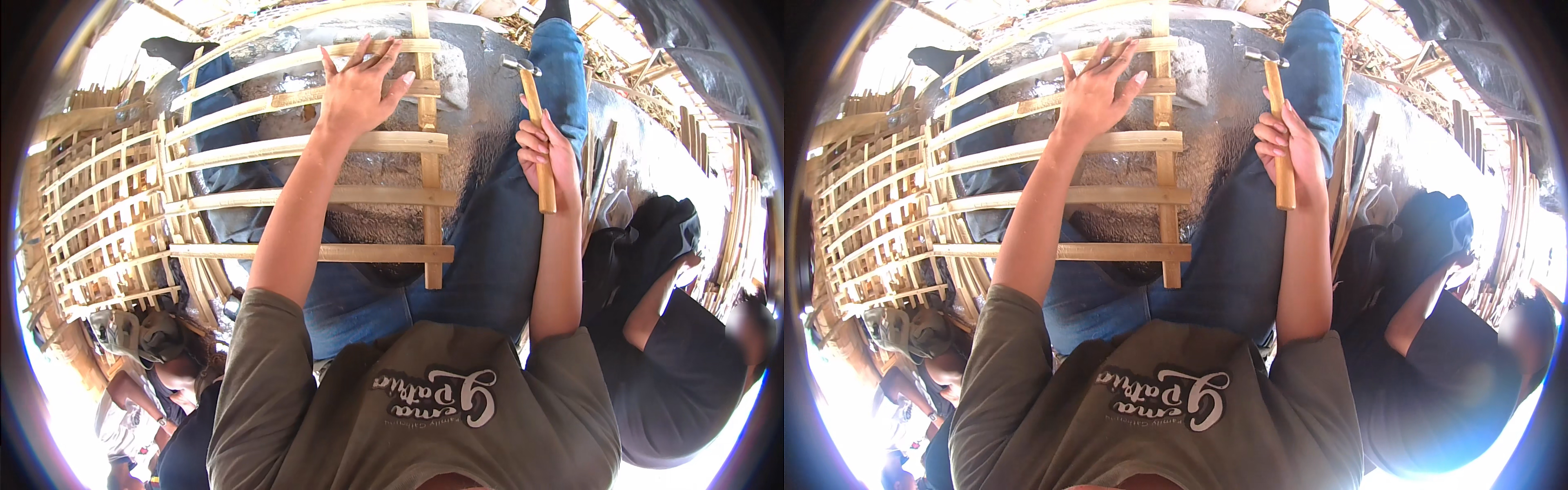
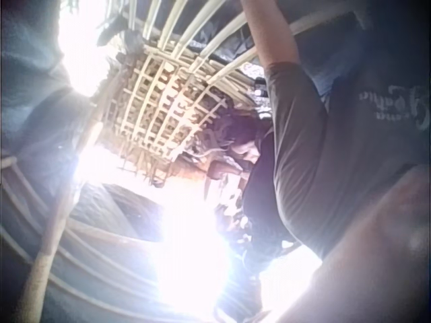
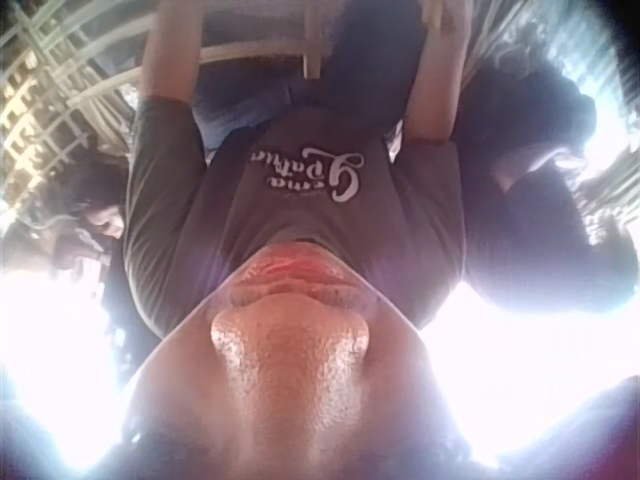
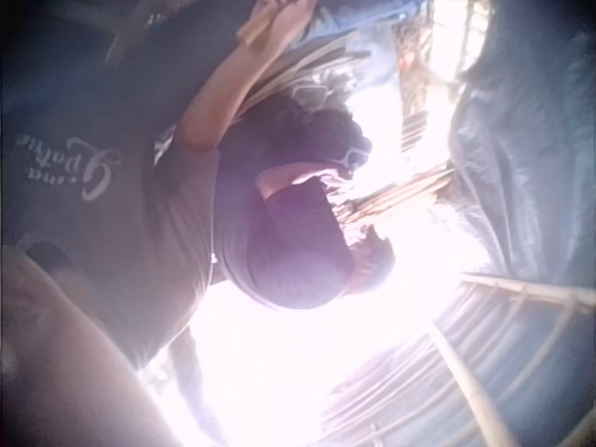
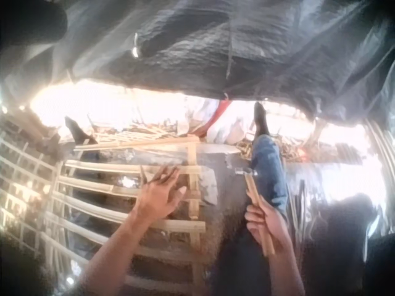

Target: The person sits on the ground and assembles a wooden lattice structure by hand. They place thin wooden slats across a frame and secure them using a hammer and nails.

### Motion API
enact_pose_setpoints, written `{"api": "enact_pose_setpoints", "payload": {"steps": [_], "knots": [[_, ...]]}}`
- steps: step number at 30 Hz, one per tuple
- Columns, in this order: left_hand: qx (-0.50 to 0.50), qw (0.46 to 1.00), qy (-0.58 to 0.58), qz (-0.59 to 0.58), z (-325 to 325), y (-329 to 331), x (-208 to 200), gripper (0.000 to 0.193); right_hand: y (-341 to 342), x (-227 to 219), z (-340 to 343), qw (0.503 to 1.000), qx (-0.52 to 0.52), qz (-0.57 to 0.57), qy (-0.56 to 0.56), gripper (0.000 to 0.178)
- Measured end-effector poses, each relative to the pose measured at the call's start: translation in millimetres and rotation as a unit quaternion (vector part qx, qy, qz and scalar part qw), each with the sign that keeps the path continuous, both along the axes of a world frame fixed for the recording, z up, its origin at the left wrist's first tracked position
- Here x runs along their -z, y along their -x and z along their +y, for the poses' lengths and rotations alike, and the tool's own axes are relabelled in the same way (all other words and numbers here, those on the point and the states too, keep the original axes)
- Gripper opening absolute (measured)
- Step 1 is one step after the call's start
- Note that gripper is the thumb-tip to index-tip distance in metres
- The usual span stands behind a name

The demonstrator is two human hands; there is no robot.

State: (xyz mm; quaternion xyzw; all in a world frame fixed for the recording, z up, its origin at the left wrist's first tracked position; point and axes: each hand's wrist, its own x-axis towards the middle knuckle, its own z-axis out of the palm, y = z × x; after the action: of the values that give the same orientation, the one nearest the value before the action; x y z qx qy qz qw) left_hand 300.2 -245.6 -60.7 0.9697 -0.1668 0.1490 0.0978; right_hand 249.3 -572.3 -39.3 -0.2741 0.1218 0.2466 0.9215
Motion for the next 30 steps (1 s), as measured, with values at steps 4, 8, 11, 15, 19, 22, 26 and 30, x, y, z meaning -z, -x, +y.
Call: {"api": "enact_pose_setpoints", "payload": {"steps": [4, 8, 11, 15, 19, 22, 26, 30], "knots": [[0.001, 1.0, -0.023, 0.004, 1.1, -1.6, 3.7, 0.05, -0.3, 0.2, -0.9, 1.0, -0.002, -0.005, 0.002, 0.044], [0.004, 1.0, -0.009, 0.001, 0.8, -1.5, 3.8, 0.05, -0.7, 1.7, -1.3, 1.0, -0.002, -0.003, -0.002, 0.044], [0.003, 1.0, -0.01, 0.002, 0.7, -1.2, 3.8, 0.05, -0.2, 0.2, -0.7, 1.0, -0.001, -0.002, 0.004, 0.044], [0.004, 1.0, 0.011, 0.01, 1.7, -1.0, 4.2, 0.05, -0.2, -0.6, 0.2, 1.0, -0.005, -0.004, 0.006, 0.042], [0.005, 0.999, 0.03, 0.013, 1.7, -0.7, 4.1, 0.05, -0.7, 2.6, -1.1, 1.0, -0.008, -0.006, -0.001, 0.041], [0.005, 1.0, 0.025, 0.009, 0.9, -1.8, 4.5, 0.049, -1.3, 2.0, -1.5, 1.0, -0.012, 0.001, -0.005, 0.039], [0.0, 0.999, 0.029, 0.022, 0.2, 0.8, 1.4, 0.048, -0.8, -0.5, 3.2, 1.0, -0.004, 0.027, -0.004, 0.034], [-0.001, 1.0, 0.01, 0.011, 1.2, -1.6, 3.2, 0.05, -1.4, 5.9, 4.3, 0.997, -0.008, 0.033, 0.068, 0.024]]}}
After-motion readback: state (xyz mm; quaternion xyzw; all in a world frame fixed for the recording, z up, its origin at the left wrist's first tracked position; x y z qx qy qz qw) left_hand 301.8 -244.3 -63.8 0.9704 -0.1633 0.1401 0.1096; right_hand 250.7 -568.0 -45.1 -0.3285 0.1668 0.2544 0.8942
